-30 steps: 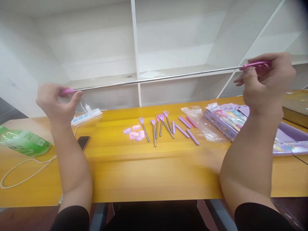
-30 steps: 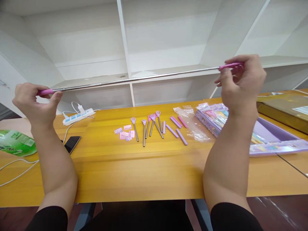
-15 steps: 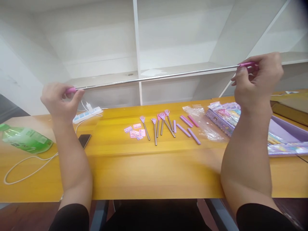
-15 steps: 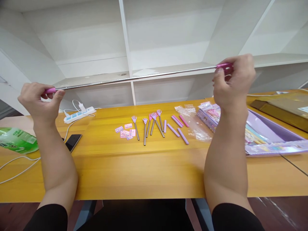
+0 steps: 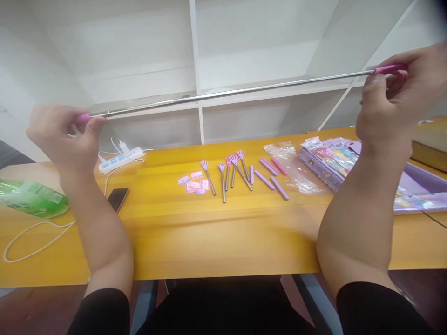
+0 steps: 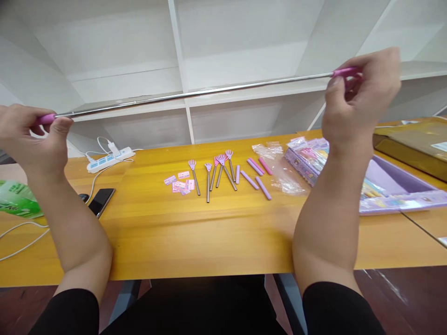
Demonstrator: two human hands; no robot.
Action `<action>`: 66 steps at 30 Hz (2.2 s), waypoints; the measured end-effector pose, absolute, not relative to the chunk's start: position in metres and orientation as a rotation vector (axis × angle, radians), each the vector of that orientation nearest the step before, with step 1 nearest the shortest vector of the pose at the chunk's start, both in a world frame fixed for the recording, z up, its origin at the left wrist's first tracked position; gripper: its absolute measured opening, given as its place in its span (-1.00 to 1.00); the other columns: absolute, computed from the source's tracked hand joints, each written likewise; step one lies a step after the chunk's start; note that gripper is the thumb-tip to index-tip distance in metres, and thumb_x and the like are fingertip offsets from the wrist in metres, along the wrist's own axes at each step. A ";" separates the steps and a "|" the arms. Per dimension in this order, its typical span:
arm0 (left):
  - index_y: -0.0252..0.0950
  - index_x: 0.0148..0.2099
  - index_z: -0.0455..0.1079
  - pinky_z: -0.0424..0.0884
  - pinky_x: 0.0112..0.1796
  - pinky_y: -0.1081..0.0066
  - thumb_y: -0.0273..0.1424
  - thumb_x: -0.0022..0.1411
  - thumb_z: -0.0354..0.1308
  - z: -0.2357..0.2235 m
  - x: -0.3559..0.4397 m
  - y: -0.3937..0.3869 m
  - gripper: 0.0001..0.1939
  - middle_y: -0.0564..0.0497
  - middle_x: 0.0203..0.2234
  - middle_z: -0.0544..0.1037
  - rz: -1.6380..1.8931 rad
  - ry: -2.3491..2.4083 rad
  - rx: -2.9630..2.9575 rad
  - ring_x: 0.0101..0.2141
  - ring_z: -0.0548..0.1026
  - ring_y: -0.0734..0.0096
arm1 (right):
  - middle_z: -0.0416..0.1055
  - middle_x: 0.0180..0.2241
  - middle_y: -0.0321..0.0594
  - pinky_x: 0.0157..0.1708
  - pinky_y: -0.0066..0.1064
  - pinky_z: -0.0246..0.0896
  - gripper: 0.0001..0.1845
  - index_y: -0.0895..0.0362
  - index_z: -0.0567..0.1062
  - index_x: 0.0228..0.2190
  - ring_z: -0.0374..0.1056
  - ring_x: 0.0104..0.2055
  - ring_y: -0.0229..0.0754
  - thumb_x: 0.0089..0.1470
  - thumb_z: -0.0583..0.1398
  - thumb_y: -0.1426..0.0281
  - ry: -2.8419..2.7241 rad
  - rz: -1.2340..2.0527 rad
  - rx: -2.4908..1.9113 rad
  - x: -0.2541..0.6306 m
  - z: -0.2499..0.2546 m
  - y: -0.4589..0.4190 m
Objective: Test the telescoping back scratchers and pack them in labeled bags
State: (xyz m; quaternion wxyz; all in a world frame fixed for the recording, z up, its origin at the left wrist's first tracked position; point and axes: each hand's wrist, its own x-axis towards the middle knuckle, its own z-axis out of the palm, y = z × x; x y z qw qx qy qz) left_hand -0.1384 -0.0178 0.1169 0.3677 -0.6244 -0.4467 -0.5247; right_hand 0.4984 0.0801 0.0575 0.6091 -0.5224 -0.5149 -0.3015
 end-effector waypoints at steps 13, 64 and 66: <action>-0.20 -0.38 0.49 0.19 -0.26 0.19 0.29 0.31 0.27 0.105 -0.092 -0.009 -0.37 0.09 -0.59 0.37 -1.333 -0.985 -1.687 -0.47 0.16 0.40 | 0.43 -0.18 -0.04 -0.38 -0.33 0.22 -0.83 0.17 0.59 -0.20 0.23 -0.37 -0.26 0.17 0.29 0.59 -1.508 -0.583 -1.007 0.419 0.062 0.059; -0.17 -0.17 0.52 0.11 -0.30 0.18 -0.22 0.56 0.23 0.067 0.020 -0.053 -0.79 0.02 -0.44 0.56 -0.918 -0.853 -1.941 -0.39 0.40 0.24 | 0.59 -0.27 -0.23 -0.37 -0.32 0.09 -0.75 0.10 0.57 -0.10 0.32 -0.38 -0.24 0.58 0.11 0.31 -2.010 -0.602 -0.687 0.286 0.050 -0.032; -0.17 -0.14 0.54 0.12 -0.35 0.20 -0.26 0.58 0.21 0.067 0.020 -0.053 -0.82 0.01 -0.42 0.59 -0.894 -0.805 -1.978 -0.40 0.41 0.27 | 0.58 -0.27 -0.24 -0.36 -0.31 0.07 -0.74 0.09 0.57 -0.10 0.32 -0.37 -0.23 0.58 0.10 0.30 -2.050 -0.597 -0.692 0.285 0.049 -0.033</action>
